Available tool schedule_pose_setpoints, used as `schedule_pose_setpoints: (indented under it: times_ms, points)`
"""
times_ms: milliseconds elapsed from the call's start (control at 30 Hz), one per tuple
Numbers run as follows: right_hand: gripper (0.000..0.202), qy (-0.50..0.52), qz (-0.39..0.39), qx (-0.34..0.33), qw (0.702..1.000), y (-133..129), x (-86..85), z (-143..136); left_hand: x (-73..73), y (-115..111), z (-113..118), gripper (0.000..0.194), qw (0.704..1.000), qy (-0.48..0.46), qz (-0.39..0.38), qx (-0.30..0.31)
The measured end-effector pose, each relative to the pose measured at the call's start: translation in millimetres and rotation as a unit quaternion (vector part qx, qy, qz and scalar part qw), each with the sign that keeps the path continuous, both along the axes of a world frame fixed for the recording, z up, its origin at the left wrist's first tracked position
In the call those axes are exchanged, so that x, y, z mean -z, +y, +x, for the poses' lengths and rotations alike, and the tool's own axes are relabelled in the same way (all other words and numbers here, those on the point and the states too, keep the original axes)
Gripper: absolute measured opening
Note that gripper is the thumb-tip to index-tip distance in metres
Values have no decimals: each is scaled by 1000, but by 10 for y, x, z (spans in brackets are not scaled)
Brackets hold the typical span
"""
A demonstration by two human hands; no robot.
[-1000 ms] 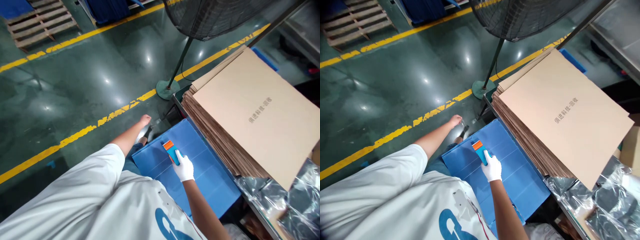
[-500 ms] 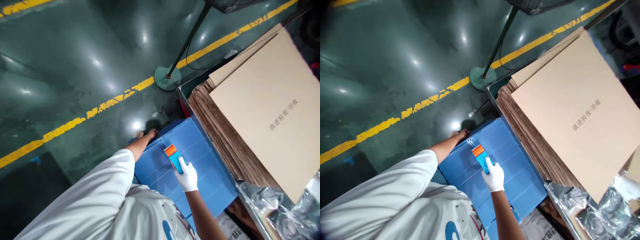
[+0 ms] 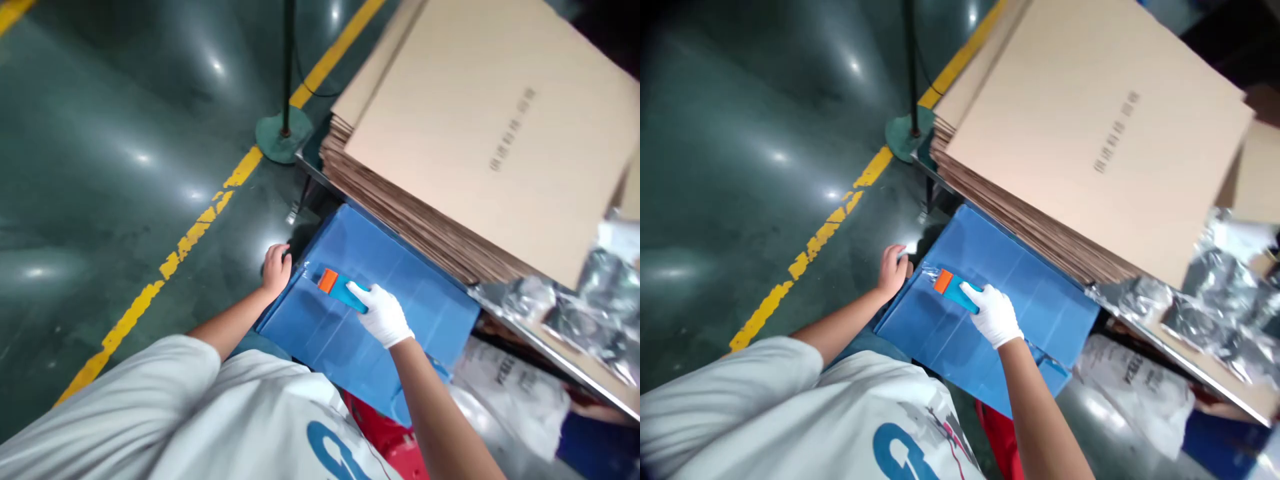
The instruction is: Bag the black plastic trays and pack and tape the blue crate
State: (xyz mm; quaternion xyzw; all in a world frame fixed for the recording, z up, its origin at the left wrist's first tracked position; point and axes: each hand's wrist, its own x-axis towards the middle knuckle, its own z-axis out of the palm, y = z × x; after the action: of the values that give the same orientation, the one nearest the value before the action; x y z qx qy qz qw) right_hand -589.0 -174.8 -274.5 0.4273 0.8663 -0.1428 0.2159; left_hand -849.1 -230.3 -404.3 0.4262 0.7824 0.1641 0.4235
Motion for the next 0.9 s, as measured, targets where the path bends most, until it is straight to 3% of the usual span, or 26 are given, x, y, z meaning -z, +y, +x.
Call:
schedule_pose_setpoints:
  times_ms: [33,67,133,200,300,367,400,467,567,733,900]
  points:
    - [63,-3,-8,3,1000,8,-50,61,-126,-176,98,34,989,0,122,83]
    - [63,-3,-14,8,1000,10,-91,156,-237,-349,229,29,953,-28,226,197]
    - [61,-1,-17,23,1000,-5,-152,455,-414,-643,610,26,833,-94,344,423]
    - [54,-2,-5,45,999,-44,-209,886,-540,-849,1170,32,722,-117,365,575]
    - [49,-2,29,64,998,-149,-306,1658,-627,-1067,2256,46,616,-98,391,677]
    - [52,4,57,65,996,-231,-355,2135,-598,-1219,2983,57,539,-97,425,721]
    - [53,9,70,60,996,-272,-368,2334,-559,-1304,3300,68,514,-83,427,739]
    - [53,22,93,40,995,-347,-370,2643,-446,-1475,3779,85,502,-14,401,767]
    - [50,51,105,16,993,-451,-321,2943,-289,-1652,4070,91,543,93,328,767]
    - [45,101,96,42,989,-666,-149,3463,-304,-1657,3965,100,629,146,271,714]
    - [51,76,124,62,987,-1006,92,4166,-362,-1630,3933,107,647,167,243,703]
